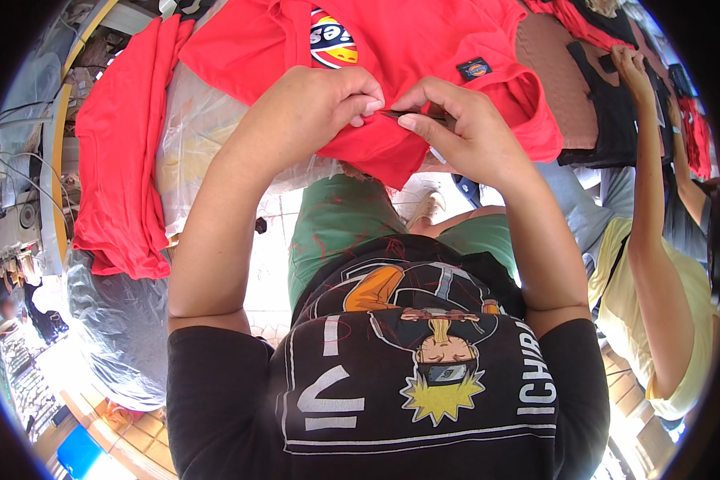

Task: The person uses small shears to cut and remove tags and labels from red and black t-shirts laid out on a table.

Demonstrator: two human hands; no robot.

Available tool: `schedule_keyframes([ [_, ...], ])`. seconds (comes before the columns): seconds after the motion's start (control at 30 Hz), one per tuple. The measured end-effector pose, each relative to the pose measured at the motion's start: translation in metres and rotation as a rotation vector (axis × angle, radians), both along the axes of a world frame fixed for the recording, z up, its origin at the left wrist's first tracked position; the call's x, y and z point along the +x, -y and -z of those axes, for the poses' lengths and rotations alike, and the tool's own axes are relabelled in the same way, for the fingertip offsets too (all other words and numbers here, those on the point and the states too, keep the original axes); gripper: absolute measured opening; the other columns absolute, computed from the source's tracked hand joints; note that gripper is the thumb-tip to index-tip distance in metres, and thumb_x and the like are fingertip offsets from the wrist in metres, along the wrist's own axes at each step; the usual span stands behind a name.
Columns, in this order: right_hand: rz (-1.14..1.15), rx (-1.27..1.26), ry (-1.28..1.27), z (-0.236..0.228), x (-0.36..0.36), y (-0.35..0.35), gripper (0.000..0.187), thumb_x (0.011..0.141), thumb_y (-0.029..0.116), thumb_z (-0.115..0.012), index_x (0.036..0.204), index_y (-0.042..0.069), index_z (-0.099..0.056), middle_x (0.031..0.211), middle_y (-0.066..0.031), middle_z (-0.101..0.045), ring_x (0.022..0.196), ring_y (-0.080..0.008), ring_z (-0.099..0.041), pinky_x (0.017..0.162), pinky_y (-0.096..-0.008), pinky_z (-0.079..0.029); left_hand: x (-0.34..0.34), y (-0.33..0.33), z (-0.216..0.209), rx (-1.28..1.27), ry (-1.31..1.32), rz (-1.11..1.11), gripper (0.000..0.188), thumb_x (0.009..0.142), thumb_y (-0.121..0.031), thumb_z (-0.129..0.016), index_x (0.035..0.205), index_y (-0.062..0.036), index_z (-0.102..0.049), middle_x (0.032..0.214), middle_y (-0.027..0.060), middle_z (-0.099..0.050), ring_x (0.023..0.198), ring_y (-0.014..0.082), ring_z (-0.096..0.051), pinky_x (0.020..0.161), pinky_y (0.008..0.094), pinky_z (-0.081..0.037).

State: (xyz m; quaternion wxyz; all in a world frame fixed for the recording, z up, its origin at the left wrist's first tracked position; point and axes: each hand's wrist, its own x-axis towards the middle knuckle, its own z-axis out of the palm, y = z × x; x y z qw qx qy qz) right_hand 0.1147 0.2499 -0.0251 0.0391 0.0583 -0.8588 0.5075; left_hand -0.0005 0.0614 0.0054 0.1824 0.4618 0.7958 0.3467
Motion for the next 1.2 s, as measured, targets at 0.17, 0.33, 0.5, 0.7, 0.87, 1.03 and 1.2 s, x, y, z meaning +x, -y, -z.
schedule_keyframes([
  [0.17, -0.002, -0.012, -0.041, 0.004, -0.004, 0.004, 0.013, 0.091, 0.009, -0.063, 0.101, 0.001, -0.06, 0.084, -0.0057, -0.063, 0.077, -0.0114, -0.059, 0.069, -0.026, -0.048, 0.0, 0.0, 0.0, 0.007, -0.014, 0.002, 0.012, 0.09, -0.011, -0.063, 0.097, -0.0015, -0.065, 0.075, 0.0083, -0.067, 0.069, 0.0147, -0.066, 0.065, 0.0276, -0.051],
  [0.33, 0.012, 0.011, -0.072, 0.005, -0.007, 0.006, 0.015, 0.086, 0.013, -0.066, 0.097, 0.004, -0.062, 0.083, -0.0122, -0.066, 0.076, -0.0262, -0.065, 0.068, -0.034, -0.05, 0.0, 0.001, -0.002, 0.026, 0.024, 0.011, 0.012, 0.09, -0.01, -0.062, 0.098, -0.0018, -0.066, 0.079, 0.01, -0.067, 0.072, 0.0155, -0.066, 0.066, 0.029, -0.051],
  [0.5, 0.1, -0.014, -0.039, -0.003, 0.0, -0.005, 0.016, 0.087, 0.013, -0.067, 0.1, 0.004, -0.062, 0.081, -0.0064, -0.067, 0.074, -0.0132, -0.064, 0.064, -0.0298, -0.049, -0.008, 0.024, -0.035, 0.346, 0.096, 0.444, 0.008, 0.089, -0.011, -0.063, 0.092, -0.0038, -0.067, 0.08, 0.0046, -0.066, 0.072, 0.0127, -0.061, 0.06, 0.0249, -0.045],
  [0.7, 0.239, -0.204, -0.228, -0.004, 0.006, -0.024, 0.018, 0.09, 0.011, -0.067, 0.106, 0.003, -0.064, 0.078, 0.0033, -0.06, 0.067, -0.0022, -0.047, 0.06, -0.0196, -0.039, 0.011, 0.057, -0.048, 0.205, 0.044, 0.149, 0.01, 0.082, -0.012, -0.069, 0.087, -0.0038, -0.066, 0.088, 0.0068, -0.064, 0.074, 0.0141, -0.062, 0.064, 0.0227, -0.045],
  [0.87, 0.232, -0.143, -0.139, -0.006, 0.01, -0.021, 0.018, 0.089, 0.012, -0.068, 0.105, 0.004, -0.064, 0.076, 0.0035, -0.059, 0.063, -0.0024, -0.045, 0.056, -0.0212, -0.038, 0.027, 0.045, 0.012, 0.13, -0.323, -0.206, 0.016, 0.078, -0.01, -0.075, 0.091, -0.0061, -0.066, 0.094, 0.0028, -0.064, 0.083, 0.0179, -0.062, 0.068, 0.0268, -0.046],
  [1.03, 0.229, -0.081, -0.136, -0.008, 0.014, -0.021, 0.018, 0.088, 0.013, -0.069, 0.104, 0.005, -0.064, 0.073, 0.0035, -0.057, 0.06, -0.003, -0.043, 0.053, -0.0221, -0.036, 0.028, 0.043, 0.026, 0.046, -0.37, -0.251, 0.018, 0.077, -0.011, -0.075, 0.09, -0.0034, -0.066, 0.093, 0.0045, -0.065, 0.086, 0.0205, -0.064, 0.073, 0.0304, -0.05],
  [1.2, 0.261, -0.074, -0.111, -0.018, 0.018, -0.021, 0.018, 0.089, 0.011, -0.068, 0.104, 0.003, -0.063, 0.075, 0.0028, -0.059, 0.065, -0.0031, -0.046, 0.058, -0.0209, -0.039, 0.035, 0.064, -0.019, -0.087, -0.018, -0.036, 0.014, 0.079, -0.017, -0.072, 0.084, -0.0044, -0.068, 0.081, 0.0089, -0.067, 0.074, 0.0266, -0.064, 0.068, 0.0332, -0.05],
])
